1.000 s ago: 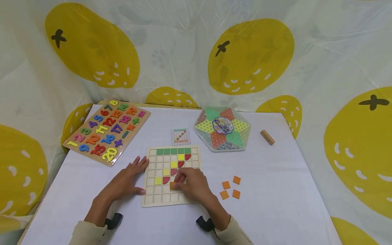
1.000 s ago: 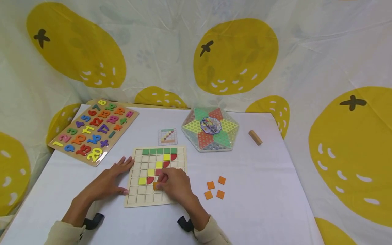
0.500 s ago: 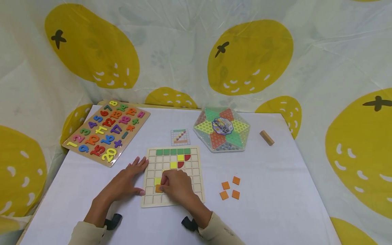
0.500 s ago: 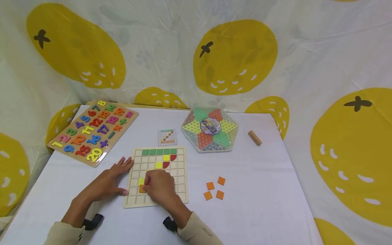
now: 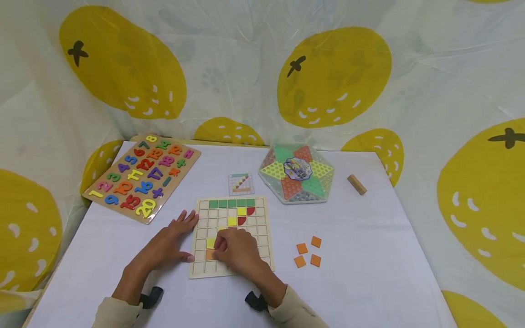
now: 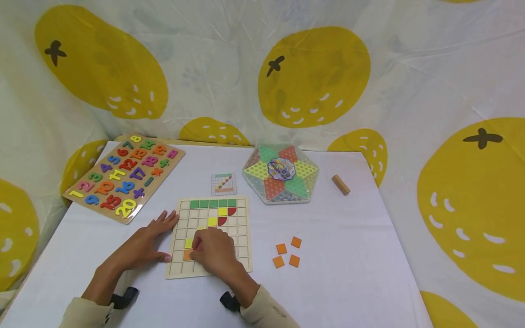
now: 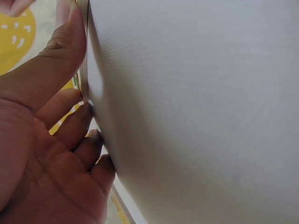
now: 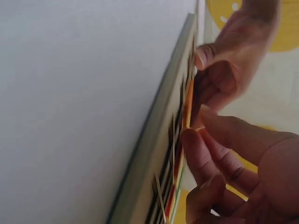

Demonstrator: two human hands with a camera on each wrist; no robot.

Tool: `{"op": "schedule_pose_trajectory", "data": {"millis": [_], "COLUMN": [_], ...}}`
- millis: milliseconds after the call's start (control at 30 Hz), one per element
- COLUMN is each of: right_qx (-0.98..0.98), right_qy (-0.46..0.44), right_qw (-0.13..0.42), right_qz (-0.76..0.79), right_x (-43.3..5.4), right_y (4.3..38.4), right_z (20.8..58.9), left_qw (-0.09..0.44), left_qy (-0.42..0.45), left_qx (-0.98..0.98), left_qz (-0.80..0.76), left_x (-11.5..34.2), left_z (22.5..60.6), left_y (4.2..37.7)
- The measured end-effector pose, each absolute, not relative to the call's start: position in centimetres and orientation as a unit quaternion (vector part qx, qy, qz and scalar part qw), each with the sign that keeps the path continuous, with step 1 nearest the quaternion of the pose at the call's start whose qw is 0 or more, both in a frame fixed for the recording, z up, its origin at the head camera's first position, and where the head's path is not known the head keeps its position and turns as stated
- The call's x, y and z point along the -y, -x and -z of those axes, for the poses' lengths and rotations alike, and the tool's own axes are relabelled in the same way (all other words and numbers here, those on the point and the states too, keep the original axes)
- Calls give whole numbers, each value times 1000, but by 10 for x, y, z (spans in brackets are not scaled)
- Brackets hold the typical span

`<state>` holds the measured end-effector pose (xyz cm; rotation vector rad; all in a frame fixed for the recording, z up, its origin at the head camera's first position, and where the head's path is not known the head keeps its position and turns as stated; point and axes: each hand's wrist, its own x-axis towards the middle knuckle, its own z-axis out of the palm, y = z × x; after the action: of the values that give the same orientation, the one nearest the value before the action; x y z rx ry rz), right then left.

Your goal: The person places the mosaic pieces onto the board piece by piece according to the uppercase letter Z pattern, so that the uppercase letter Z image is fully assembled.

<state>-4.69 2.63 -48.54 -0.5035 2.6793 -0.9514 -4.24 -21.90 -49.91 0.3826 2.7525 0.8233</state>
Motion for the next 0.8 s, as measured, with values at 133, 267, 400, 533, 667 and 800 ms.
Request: {"op": "schedule_pose_trajectory", "data": {"millis": [133,267,400,533,667,800], "right_qx": [-919,-919,-921,-925,-925,-928], "right_qy": [144,98,64,41,3,-33], "right_qw": [117,109,96,75,64,70], "right_qz": [347,366,372,371,374,363], "right_x": [-46,-73,-105,-139,-169,-193], "right_y": [47,49,51,51,51,47], "right_z": [480,472,470,471,472,473], "left_qw": [118,121,121,123,124,125], "left_qy": [-134,-130,-126,-124,-123,-125], "left_qx": [-943,-945,-946,-946,-946,-946], "left_qz": [-281,-276,-274,-273,-272,-271], "left_x": [218,216,215,215,216,216], "left_z": [499,498,496,496,496,498], "left_y": [43,43,42,42,43,43]}}
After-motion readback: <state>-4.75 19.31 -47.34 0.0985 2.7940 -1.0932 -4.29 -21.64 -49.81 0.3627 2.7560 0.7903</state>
